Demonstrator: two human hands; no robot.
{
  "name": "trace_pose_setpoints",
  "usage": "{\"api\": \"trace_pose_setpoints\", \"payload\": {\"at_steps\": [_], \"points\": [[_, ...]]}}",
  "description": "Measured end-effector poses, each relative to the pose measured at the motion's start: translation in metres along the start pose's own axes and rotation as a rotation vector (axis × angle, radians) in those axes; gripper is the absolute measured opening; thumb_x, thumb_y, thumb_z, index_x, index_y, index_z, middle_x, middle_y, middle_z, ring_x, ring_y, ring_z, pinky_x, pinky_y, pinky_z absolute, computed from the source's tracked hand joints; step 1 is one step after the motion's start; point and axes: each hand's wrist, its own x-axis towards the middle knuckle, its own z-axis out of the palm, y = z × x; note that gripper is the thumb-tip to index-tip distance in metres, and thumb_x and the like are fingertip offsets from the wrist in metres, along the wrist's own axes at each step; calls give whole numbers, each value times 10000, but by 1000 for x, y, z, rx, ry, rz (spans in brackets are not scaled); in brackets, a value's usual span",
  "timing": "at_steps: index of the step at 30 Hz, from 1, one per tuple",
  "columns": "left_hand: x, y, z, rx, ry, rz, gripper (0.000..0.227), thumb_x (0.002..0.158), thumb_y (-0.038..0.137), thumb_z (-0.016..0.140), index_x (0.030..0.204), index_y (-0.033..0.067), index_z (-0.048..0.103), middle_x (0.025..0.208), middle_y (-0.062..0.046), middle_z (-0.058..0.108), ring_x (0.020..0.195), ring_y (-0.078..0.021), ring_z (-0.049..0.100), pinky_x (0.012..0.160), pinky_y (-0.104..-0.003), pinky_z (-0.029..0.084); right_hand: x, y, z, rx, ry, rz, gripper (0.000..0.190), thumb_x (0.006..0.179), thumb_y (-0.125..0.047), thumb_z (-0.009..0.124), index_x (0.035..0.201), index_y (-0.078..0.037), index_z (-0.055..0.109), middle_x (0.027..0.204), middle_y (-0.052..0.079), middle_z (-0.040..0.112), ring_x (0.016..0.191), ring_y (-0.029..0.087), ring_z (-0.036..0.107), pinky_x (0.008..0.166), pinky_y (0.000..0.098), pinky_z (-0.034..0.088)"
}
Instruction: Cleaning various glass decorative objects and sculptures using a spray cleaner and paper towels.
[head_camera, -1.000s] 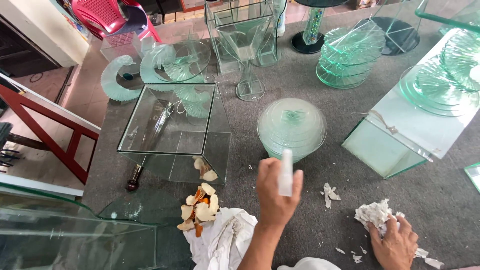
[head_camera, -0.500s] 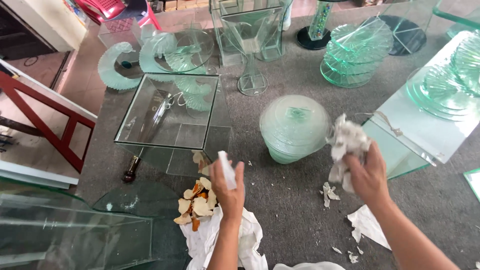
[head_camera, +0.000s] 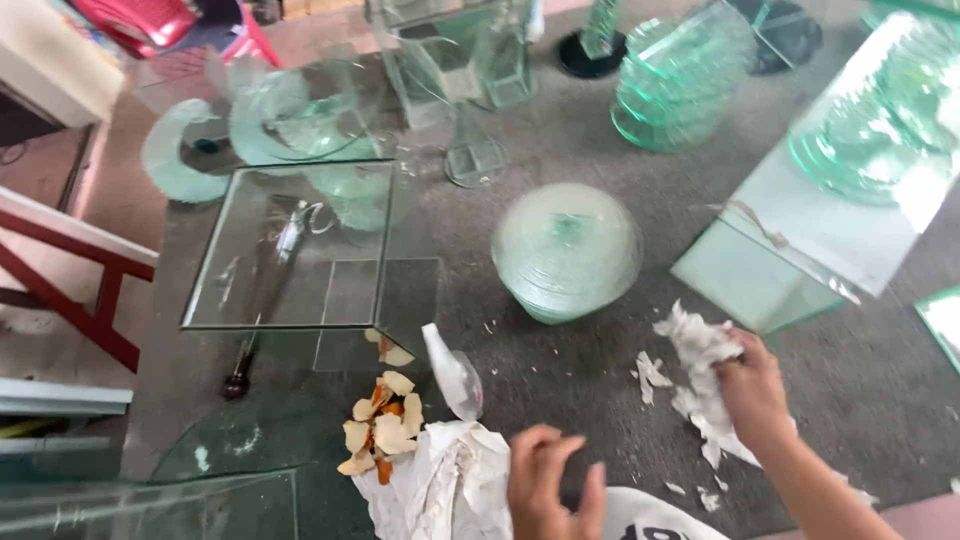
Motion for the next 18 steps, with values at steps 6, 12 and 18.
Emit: {"api": "trace_pose_setpoints", "payload": {"at_steps": [6,12,18], "points": [[167,41,35,147,-284,408,466,918,448,557,1216,92,600,1275,-230,540,1150,-384,569,947,-513,470,-14,118,11,-701,-140,-494,408,815,-403,618,1185,-241,674,1623,137,284,1376,406,403,1025,585,503],[278,-9,91,501,-794,492,947,786,804,545,1543,246,436,1589,-210,398,1523,-381,258,1160,-574,239,-20,89,14,-629,-196,-298,513,764,-289,797,1231,-274,584,1455,52,483,951,321,600,784,491,585],[281,-25,101,329,-885,362,804,800,683,653,1426,187,563,1412,-221,538,1361,-395,506,1141,-529,370,-28,-38,26,-22,-17,-688,906,637,-227,795,1456,-78,436,1377,155,562,1268,363,569,1037,489,446]]}}
